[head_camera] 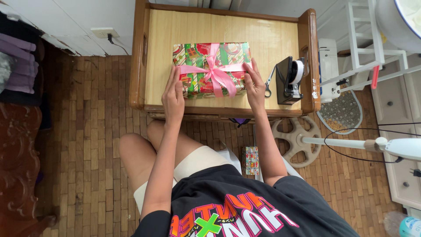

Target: The person ties a pink ribbon around a Christmas-themed wrapped gift on a wooden table. They loop the ribbon, form a bow, and adjust the loops and tails to complete the decoration.

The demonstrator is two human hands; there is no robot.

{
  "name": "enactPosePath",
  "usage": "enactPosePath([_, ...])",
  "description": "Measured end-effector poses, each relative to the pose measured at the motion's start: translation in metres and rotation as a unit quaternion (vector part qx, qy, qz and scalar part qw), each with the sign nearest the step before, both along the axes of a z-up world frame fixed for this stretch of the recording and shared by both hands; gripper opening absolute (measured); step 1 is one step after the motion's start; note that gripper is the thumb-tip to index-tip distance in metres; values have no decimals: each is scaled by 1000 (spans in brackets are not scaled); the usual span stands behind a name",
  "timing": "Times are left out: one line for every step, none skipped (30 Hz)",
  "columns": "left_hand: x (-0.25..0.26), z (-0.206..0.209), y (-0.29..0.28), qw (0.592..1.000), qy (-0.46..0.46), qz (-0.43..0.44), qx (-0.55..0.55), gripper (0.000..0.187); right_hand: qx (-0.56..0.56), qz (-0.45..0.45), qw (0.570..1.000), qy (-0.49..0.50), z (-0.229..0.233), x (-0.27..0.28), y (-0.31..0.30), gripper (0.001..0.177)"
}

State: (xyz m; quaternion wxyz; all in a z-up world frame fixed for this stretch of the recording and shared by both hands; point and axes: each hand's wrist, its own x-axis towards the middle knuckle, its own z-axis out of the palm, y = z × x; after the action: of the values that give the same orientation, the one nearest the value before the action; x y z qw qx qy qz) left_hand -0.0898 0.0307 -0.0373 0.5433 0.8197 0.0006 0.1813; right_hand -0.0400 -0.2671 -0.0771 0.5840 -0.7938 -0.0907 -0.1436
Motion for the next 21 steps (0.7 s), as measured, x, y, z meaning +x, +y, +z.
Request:
enactPosePath([-2,-3,2,1000,-15,4,-6,52,11,4,1000,3,1,-1,0,50])
enactPosePath([-4,-9,3,999,-31,8,-12,55,22,7,1000,5,2,-1,-2,57])
enactPosePath([-4,-16,4,999,-46,12,-18,58,33,10,999,8,3,-2,-4,64])
enactPosePath([-5,-24,7,998,-54,15,-36,64,60,55,997,4,2,-5,-9,74])
enactPosePath([-4,-33,13,997,-61,18,-53,69,87,100,991,1,2,-7,-16,86])
enactPosePath([-3,-42,18,995,-70,20,-70,75,113,145,983,-2,-1,-10,-22,100])
enactPosePath([-2,-51,19,998,-26,4,-61,76,73,137,984,84,-5,-11,-25,97])
enactPosePath([-1,-60,19,999,18,-12,-50,77,34,131,976,168,-11,-13,-27,95])
enactPosePath([0,-67,20,997,61,-28,-39,80,-6,128,959,251,-17,-14,-28,94])
enactPosePath([0,-73,20,997,62,-23,-46,82,-29,97,976,192,-22,-12,-27,80])
enactPosePath([1,-78,16,997,62,-19,-52,84,-52,66,988,131,-26,-8,-25,67])
enactPosePath([0,-82,14,996,65,-15,-60,87,-75,34,994,70,-28,-6,-25,56])
enactPosePath([-2,-83,15,995,71,-18,-66,88,-69,-6,995,77,-28,-4,-25,51])
enactPosePath([3,-82,16,995,73,-22,-71,88,-63,-45,994,79,-22,4,-25,47])
enactPosePath([7,-79,17,994,76,-25,-77,89,-57,-85,991,82,-13,11,-26,45])
enactPosePath([11,-77,19,992,69,-41,-97,86,-80,-101,989,77,-3,16,-27,45])
enactPosePath([16,-74,20,990,62,-57,-117,83,-103,-117,985,72,10,21,-28,46])
enactPosePath([21,-72,21,986,54,-75,-137,80,-126,-134,981,66,22,24,-29,48])
enactPosePath([25,-71,22,989,49,-57,-125,75,-110,-127,985,44,32,23,-25,47])
enactPosePath([29,-69,23,992,43,-40,-112,72,-94,-120,988,20,41,25,-19,49])
enactPosePath([32,-67,24,994,36,-22,-99,69,-77,-112,991,-5,50,25,-15,52])
